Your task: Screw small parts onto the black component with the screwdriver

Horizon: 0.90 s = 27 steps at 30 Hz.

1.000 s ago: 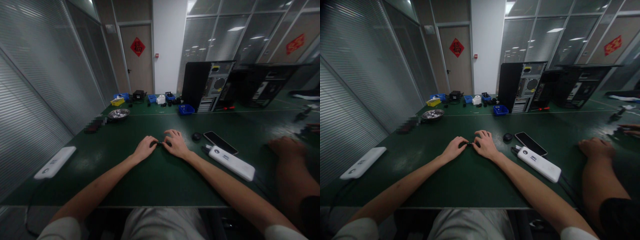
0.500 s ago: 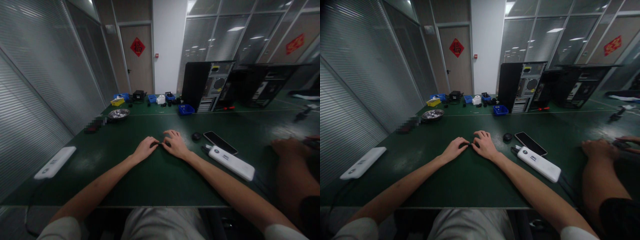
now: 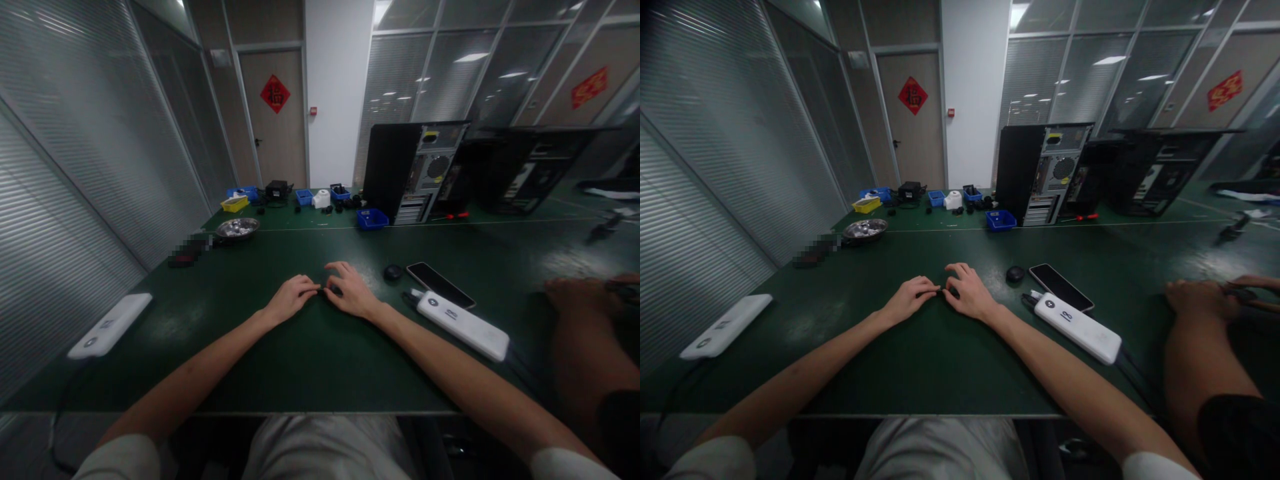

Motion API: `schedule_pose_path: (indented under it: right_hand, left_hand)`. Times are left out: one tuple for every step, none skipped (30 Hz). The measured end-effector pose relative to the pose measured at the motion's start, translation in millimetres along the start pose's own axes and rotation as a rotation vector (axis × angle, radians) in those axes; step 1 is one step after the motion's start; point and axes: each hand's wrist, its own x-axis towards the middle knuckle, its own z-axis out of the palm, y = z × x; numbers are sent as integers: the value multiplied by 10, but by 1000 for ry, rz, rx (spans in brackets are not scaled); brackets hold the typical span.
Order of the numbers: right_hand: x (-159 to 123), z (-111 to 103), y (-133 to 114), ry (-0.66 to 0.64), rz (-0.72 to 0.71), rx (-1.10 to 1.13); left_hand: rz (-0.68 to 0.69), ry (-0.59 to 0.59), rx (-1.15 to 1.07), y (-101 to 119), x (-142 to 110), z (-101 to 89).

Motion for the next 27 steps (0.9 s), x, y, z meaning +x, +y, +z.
schedule_pose_path:
  right_hand:
    - [-2,-5,-2,1,-3,8]
    - [-4,-12,-6,2,-7,17]
    - [-5,-21,-11,2,-11,25]
    - [-6,-30,-17,2,-16,34]
    - [-7,-39,-24,0,-22,43]
    - [-7,-47,-31,-2,-27,52]
    - [-7,-52,-39,-4,-33,61]
    - [-6,-54,-48,-8,-38,69]
    - [-5,-52,-56,-12,-43,78]
    - [-3,-48,-65,-17,-48,86]
    - [-1,-43,-73,-22,-52,93]
    - [1,-37,-80,-26,-55,100]
    - [3,-32,-86,-30,-57,106]
    - [5,-28,-90,-32,-57,111]
    - [6,-26,-92,-34,-56,115]
    - [7,-25,-93,-34,-53,118]
    - [7,-26,-92,-34,-49,121]
    - [8,-28,-90,-33,-44,123]
    - [8,-29,-87,-32,-39,125]
    - [8,-31,-83,-31,-34,127]
    - [8,-33,-80,-30,-30,129]
    - [8,-34,-78,-30,-27,130]
    - [8,-36,-76,-30,-24,133]
    - [9,-37,-74,-30,-22,135]
    - [9,-38,-74,-31,-20,137]
    - [9,-39,-73,-30,-18,138]
    - [10,-40,-73,-30,-17,140]
  left_hand:
    - [6,-3,-3,4,-2,-1]
    - [14,-7,-6,9,-3,-4]
    - [24,-13,-9,14,-5,-7]
    - [34,-18,-12,20,-7,-12]
    - [44,-23,-15,26,-9,-16]
    - [54,-28,-16,31,-11,-20]
    - [64,-33,-18,35,-12,-23]
    - [74,-39,-18,37,-13,-25]
    - [82,-45,-18,38,-14,-24]
    - [89,-50,-17,38,-14,-22]
    - [94,-55,-16,37,-13,-19]
    - [98,-58,-16,35,-11,-15]
    - [100,-60,-15,33,-9,-10]
    - [101,-61,-15,31,-7,-5]
    - [102,-61,-16,31,-4,-1]
    - [101,-59,-16,31,-2,2]
    - [98,-56,-16,31,1,4]
    - [95,-52,-16,33,3,6]
    - [90,-48,-16,35,5,6]
    - [86,-45,-15,37,6,5]
    - [81,-42,-14,39,7,4]
    - [77,-40,-13,41,8,3]
    - [72,-38,-12,43,8,2]
    - [68,-37,-10,44,9,1]
    - [63,-36,-9,45,9,1]
    - [59,-36,-8,45,10,2]
    - [54,-36,-7,45,11,3]
